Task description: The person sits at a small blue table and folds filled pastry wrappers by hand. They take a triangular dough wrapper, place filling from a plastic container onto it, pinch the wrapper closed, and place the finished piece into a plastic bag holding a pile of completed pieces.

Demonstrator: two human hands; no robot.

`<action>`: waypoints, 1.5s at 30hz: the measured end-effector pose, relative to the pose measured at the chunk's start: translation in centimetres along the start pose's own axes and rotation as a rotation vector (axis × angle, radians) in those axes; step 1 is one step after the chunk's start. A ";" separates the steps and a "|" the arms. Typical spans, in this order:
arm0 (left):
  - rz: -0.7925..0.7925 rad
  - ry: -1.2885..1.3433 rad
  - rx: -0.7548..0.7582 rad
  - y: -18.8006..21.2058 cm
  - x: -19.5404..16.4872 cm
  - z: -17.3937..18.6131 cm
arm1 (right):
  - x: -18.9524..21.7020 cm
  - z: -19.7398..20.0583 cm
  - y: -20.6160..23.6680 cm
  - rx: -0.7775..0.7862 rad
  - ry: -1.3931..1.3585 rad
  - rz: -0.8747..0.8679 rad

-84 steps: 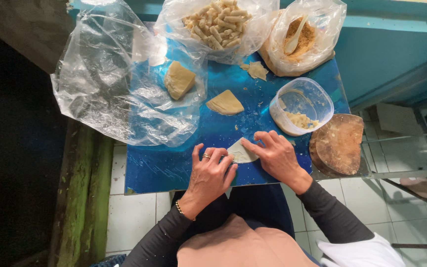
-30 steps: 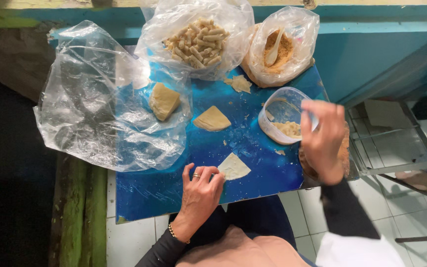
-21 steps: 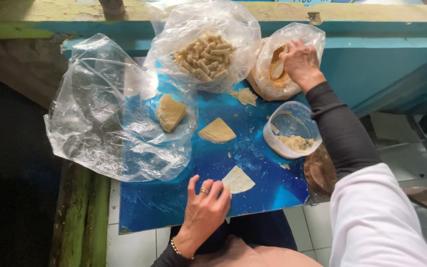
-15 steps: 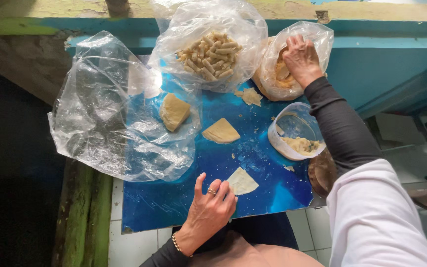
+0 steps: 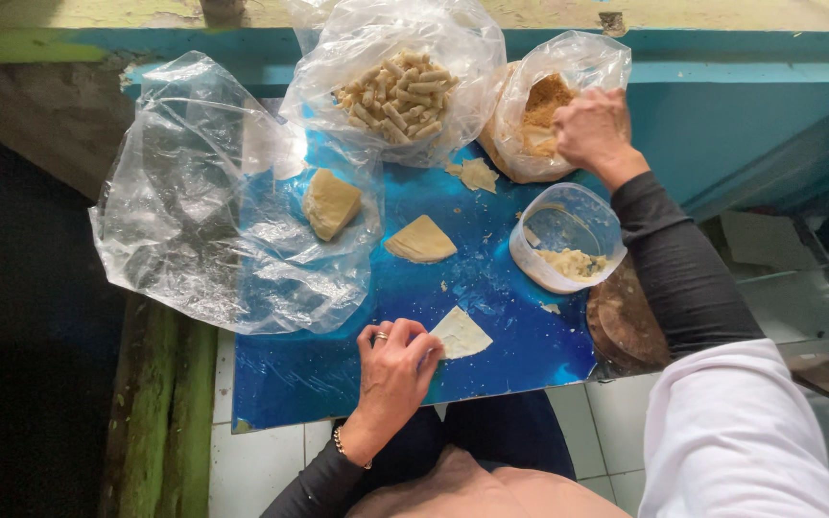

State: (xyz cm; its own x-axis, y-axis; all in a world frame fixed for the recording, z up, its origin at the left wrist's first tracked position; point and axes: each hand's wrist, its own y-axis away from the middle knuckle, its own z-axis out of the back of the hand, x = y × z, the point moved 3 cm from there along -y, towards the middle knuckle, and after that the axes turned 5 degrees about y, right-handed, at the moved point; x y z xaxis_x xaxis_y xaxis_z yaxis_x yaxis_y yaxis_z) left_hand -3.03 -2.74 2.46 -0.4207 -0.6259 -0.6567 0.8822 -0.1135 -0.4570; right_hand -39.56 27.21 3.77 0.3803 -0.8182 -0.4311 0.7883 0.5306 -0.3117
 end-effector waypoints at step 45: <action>-0.252 -0.157 0.071 -0.6 -0.9 -0.8 | 17.6 20.5 20.0 -0.327 -0.312 0.261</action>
State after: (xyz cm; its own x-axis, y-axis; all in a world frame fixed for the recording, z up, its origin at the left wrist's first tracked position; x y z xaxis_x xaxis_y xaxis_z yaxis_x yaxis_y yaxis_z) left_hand -3.38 -1.46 2.82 -0.5953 -0.6822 -0.4245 0.7690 -0.3307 -0.5470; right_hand -7.16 18.89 7.34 0.7092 -0.6501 -0.2727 0.4748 0.7263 -0.4970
